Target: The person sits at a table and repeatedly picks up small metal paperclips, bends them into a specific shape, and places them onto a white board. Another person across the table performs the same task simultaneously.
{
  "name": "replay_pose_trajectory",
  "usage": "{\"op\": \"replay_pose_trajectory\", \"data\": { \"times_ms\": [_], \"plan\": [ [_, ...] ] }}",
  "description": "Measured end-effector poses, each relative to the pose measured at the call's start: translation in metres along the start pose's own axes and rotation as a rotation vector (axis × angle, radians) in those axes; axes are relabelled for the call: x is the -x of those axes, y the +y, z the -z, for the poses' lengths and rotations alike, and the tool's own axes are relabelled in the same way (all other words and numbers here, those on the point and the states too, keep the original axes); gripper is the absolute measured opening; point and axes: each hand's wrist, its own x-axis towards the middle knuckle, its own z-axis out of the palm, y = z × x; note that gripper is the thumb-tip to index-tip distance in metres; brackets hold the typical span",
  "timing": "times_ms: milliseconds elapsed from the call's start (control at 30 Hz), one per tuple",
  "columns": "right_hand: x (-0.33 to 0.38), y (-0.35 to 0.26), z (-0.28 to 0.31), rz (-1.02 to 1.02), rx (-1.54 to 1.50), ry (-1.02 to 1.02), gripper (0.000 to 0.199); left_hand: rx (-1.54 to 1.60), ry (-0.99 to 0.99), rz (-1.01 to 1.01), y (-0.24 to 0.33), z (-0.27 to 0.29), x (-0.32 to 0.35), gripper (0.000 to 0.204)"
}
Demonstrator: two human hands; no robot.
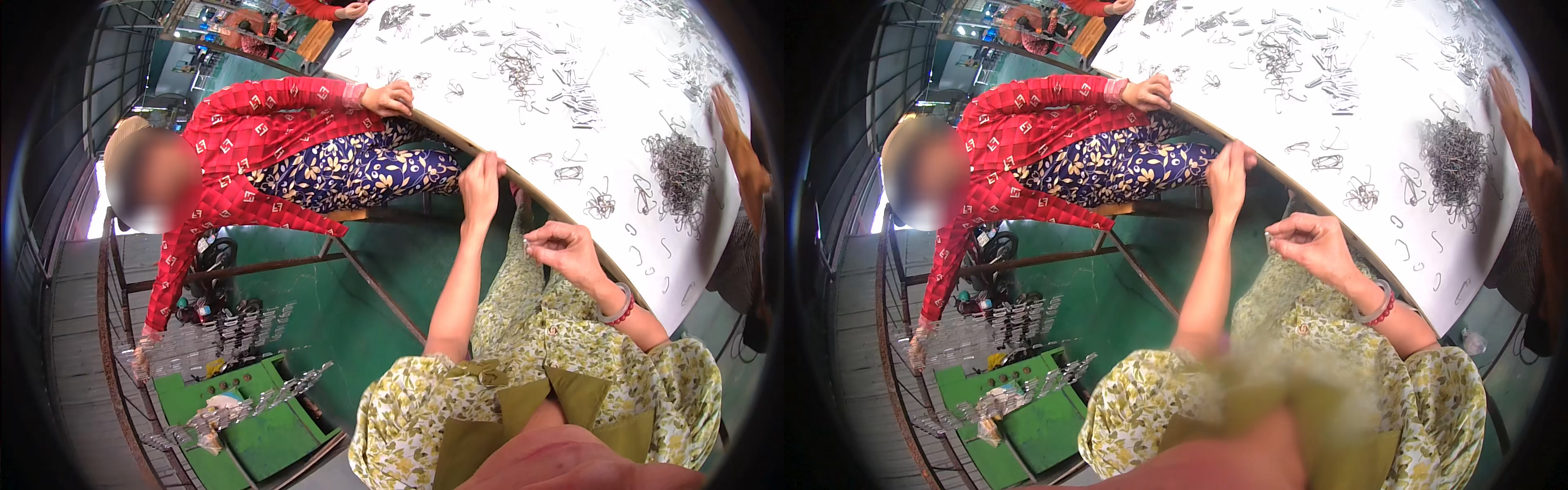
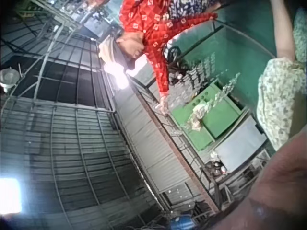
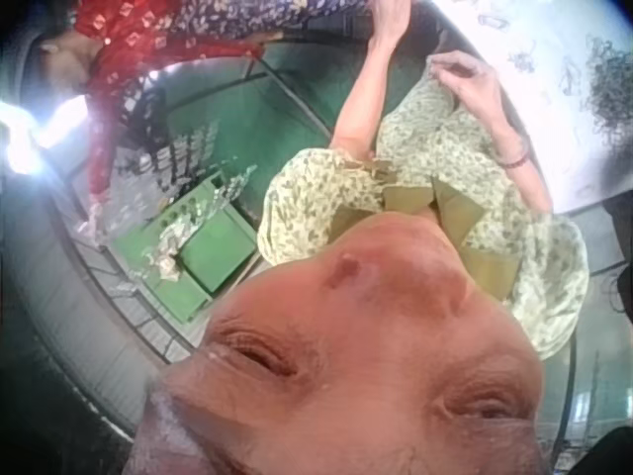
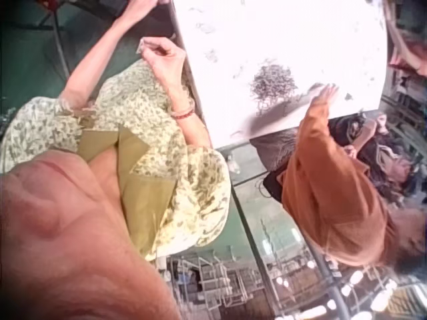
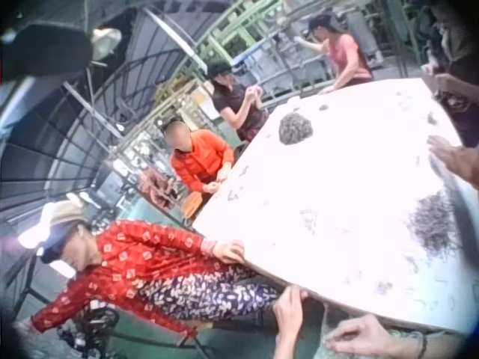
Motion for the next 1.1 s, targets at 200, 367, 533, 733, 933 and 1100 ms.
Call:
{"op": "replay_pose_trajectory", "data": {
  "times_ms": [200,367,533,733,933,1100],
  "plan": [
    [0.004,-0.002,0.001,-0.002,0.091,0.016,0.014,-0.557,0.025,-0.253,-0.028,-0.071,-0.091,0.026],
    [0.006,0.003,-0.003,0.021,0.063,0.027,0.016,-0.63,-0.054,-0.163,-0.042,-0.066,-0.084,0.008],
    [0.008,0.0,-0.014,0.079,0.09,0.019,0.016,-0.217,0.002,-0.185,-0.028,-0.019,-0.046,0.009],
    [0.008,0.002,-0.014,0.136,0.115,0.098,0.015,0.312,-0.13,0.073,0.047,0.031,0.041,0.009],
    [0.004,-0.008,-0.013,0.213,0.074,0.147,0.015,0.252,-0.127,-0.24,0.07,0.039,0.107,0.008],
    [0.003,0.002,0.006,0.285,0.076,0.167,0.016,0.076,-0.028,-0.276,0.068,0.019,0.108,0.008]
  ]
}}
